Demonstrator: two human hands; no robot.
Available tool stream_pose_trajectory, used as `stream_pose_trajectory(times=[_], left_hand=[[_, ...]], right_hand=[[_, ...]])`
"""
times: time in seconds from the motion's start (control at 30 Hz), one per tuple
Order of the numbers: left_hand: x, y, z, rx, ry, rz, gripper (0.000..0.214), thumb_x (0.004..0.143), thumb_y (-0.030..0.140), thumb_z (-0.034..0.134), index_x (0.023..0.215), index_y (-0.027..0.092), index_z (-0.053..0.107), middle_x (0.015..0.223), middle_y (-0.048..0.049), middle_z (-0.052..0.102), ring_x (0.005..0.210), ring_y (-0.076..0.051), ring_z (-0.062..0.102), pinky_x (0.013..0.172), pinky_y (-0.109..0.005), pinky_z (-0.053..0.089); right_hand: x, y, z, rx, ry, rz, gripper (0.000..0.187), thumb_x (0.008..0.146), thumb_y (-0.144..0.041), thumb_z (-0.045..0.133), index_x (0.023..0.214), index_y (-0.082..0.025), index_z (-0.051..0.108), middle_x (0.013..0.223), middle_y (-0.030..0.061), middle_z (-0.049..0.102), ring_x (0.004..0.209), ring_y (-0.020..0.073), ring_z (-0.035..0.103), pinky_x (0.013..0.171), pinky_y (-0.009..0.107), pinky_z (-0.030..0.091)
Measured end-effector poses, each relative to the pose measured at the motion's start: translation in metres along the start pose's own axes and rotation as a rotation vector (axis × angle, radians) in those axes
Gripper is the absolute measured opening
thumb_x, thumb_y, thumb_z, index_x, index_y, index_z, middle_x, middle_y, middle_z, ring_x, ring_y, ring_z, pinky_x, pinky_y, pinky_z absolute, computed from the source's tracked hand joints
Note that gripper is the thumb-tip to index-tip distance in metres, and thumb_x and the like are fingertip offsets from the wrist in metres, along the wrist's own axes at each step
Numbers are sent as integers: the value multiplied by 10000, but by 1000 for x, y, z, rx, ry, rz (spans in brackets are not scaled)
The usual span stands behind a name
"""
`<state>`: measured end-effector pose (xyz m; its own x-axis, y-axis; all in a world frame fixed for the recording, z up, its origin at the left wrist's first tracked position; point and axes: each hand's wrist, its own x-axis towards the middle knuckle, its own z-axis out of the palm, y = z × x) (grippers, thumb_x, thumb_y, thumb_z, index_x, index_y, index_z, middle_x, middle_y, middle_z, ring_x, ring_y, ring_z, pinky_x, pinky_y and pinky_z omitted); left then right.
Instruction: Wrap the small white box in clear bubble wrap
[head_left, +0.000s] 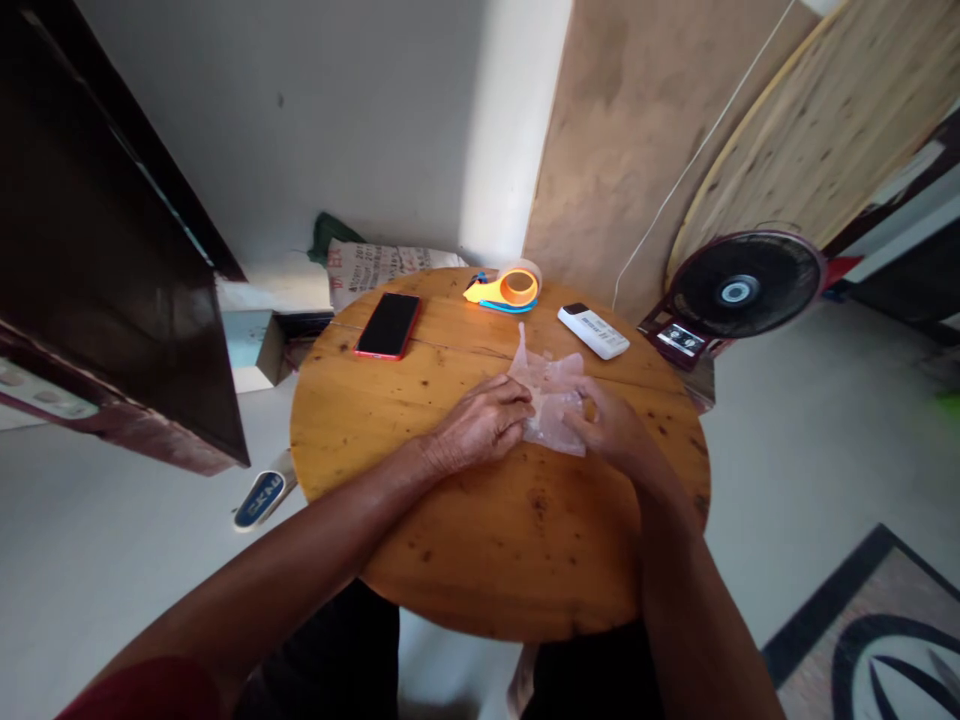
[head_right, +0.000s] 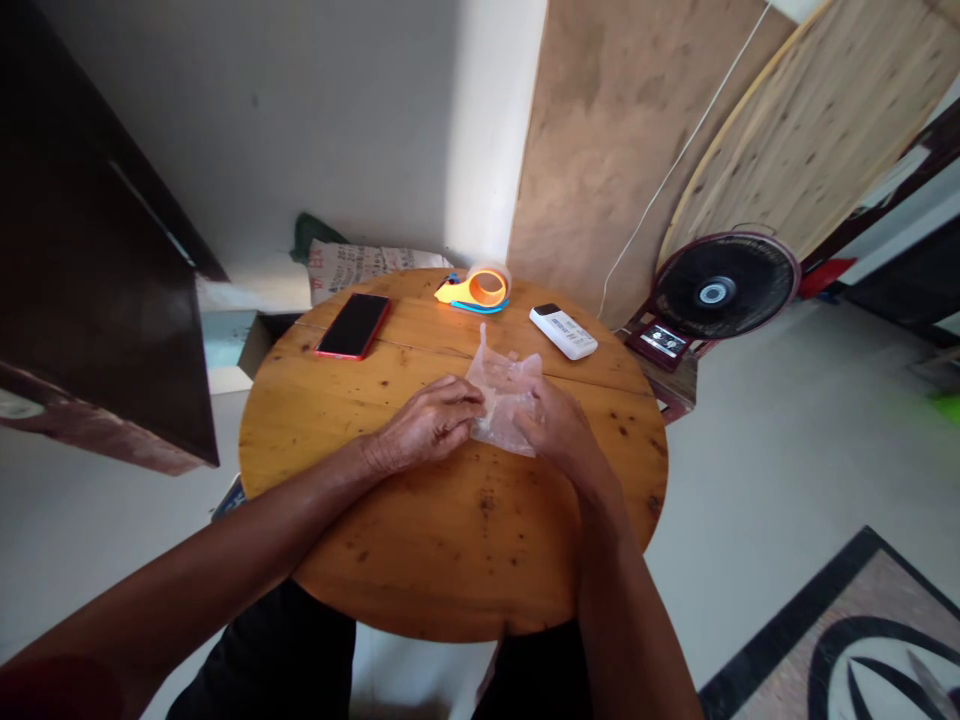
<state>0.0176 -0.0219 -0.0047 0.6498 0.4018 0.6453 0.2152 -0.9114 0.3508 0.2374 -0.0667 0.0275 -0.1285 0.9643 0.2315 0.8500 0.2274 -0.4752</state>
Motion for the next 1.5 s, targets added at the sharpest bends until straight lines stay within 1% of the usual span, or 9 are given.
stream_pose_trajectory(times=[0.17, 0.37, 0.5, 0.67, 0.87, 1.03, 1.2, 1.37, 1.5], left_hand=[[0, 3, 2, 18, 7, 9, 247, 811, 112, 479, 965, 147, 669, 1065, -103, 665, 1028, -212, 544, 937, -379, 464], [-1, 8, 5, 53, 42, 24, 210, 821, 129, 482, 884, 156, 681, 1028, -94, 674, 1002, -214, 539, 903, -373, 489], [-1, 10, 6, 72, 53, 31, 203, 827, 131, 482, 842, 157, 683, 1018, -94, 674, 977, -207, 541, 892, -363, 492], [0, 9, 7, 93, 47, 1, 191, 823, 142, 494, 862, 165, 679, 1023, -85, 672, 967, -210, 543, 878, -374, 485], [0, 10, 5, 38, 29, -31, 202, 789, 134, 504, 941, 158, 635, 1025, -85, 673, 981, -219, 545, 890, -390, 476], [0, 9, 1, -17, 32, -93, 310, 694, 80, 513, 986, 143, 595, 947, -91, 657, 902, -207, 569, 810, -349, 509], [-1, 3, 4, -8, 67, -25, 200, 790, 85, 482, 928, 162, 606, 967, -70, 682, 952, -192, 579, 859, -338, 499], [-1, 3, 5, 57, 60, -31, 163, 832, 124, 488, 902, 174, 627, 1036, -56, 692, 1024, -206, 565, 911, -382, 461], [0, 6, 2, 52, 23, -53, 171, 841, 127, 478, 924, 170, 621, 1030, -65, 682, 1028, -204, 564, 912, -377, 453]], right_hand=[[-15, 5, 8, -30, 115, 161, 213, 789, -324, 542, 934, -188, 620, 916, 85, 674, 849, 245, 615, 773, 390, 469], [-23, 6, 22, 21, 217, 258, 311, 783, -458, 561, 873, -171, 643, 922, 94, 649, 859, 223, 587, 762, 349, 453], [-20, 0, 23, 70, 134, 328, 351, 794, -490, 544, 833, -161, 658, 844, 71, 656, 775, 198, 589, 703, 309, 444], [-19, -3, 21, 120, 92, 366, 284, 793, -438, 539, 750, -170, 624, 725, 31, 638, 677, 175, 572, 618, 272, 409], [-23, -1, 23, 126, 97, 386, 230, 786, -385, 544, 853, -185, 634, 791, 28, 661, 715, 172, 583, 634, 265, 409], [-23, 0, 23, 86, 62, 351, 226, 800, -382, 525, 776, -192, 643, 747, 24, 653, 693, 170, 576, 634, 268, 403], [-26, -2, 19, 85, 102, 395, 280, 800, -426, 540, 906, -189, 645, 805, 36, 664, 721, 175, 584, 647, 269, 403], [-25, -1, 17, 29, 35, 367, 321, 820, -475, 498, 732, -189, 615, 734, 34, 642, 699, 176, 569, 646, 274, 388], [-25, -3, 19, 77, 45, 378, 291, 796, -455, 519, 709, -187, 590, 704, 21, 626, 660, 162, 550, 621, 264, 374]])
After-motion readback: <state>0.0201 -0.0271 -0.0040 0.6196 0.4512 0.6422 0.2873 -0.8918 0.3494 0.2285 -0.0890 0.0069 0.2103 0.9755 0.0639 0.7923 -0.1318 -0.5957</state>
